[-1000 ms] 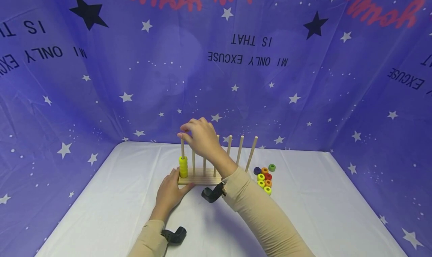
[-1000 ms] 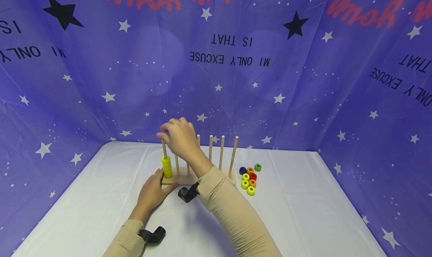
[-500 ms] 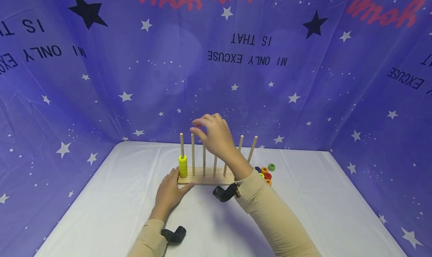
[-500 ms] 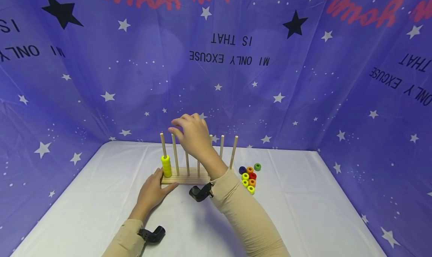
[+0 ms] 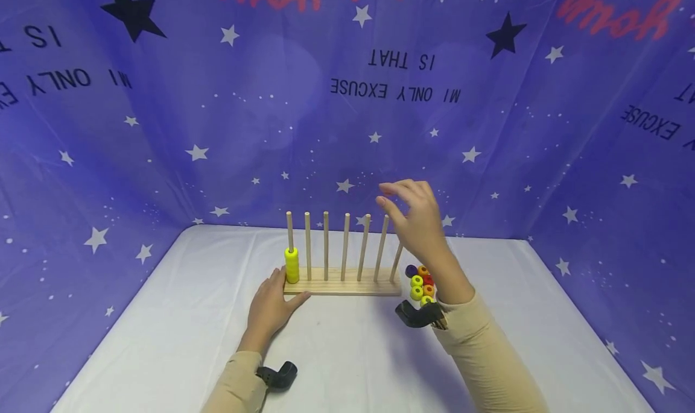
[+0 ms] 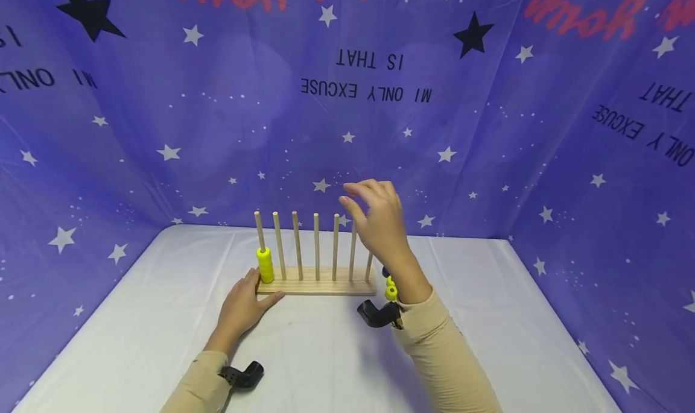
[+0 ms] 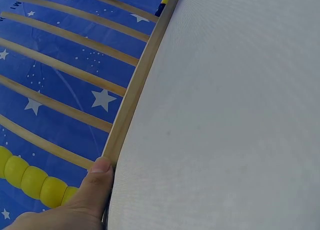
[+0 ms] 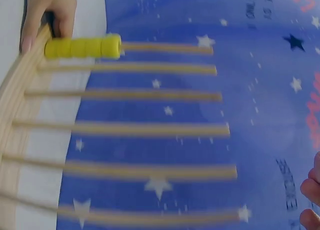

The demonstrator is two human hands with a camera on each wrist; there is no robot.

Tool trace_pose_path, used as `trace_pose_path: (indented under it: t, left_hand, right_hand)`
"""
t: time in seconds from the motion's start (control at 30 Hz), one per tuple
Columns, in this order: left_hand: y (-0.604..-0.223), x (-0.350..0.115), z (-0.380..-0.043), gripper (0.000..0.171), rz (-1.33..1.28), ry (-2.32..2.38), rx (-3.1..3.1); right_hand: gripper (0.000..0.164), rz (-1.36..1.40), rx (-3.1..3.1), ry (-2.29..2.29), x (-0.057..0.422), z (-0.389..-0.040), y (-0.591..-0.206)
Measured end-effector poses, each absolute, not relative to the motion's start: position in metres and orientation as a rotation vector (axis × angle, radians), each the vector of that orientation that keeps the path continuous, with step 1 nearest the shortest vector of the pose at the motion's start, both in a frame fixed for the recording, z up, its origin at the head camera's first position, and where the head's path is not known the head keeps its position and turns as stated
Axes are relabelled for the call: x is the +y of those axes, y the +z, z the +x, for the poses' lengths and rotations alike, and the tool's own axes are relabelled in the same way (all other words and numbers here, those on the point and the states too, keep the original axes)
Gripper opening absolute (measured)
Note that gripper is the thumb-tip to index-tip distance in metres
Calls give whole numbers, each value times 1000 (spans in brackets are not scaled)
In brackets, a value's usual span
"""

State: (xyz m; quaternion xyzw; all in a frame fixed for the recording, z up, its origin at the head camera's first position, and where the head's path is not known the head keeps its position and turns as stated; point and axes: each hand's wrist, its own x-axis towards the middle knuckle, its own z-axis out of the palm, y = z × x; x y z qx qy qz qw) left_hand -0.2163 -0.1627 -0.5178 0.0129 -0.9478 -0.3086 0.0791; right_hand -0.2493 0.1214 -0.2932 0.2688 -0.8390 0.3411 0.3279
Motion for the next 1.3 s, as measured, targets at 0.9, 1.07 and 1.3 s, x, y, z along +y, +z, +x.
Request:
trace_pose_path:
  t: [0.9,1.07,1.3]
  left_hand:
    - [-521,-163,-218,93,60,-924,-2831]
    - [-520,-162,-218,94,63,-923,-2837]
    - [-520,-162,-218,94,59,-925,-2834]
  right_hand:
    - [27,339,-2541,907,241,-247,-412]
    - [27,409,-2633,922,251,-247,-440]
    - [26,439,-2741,959,262,-244,-474]
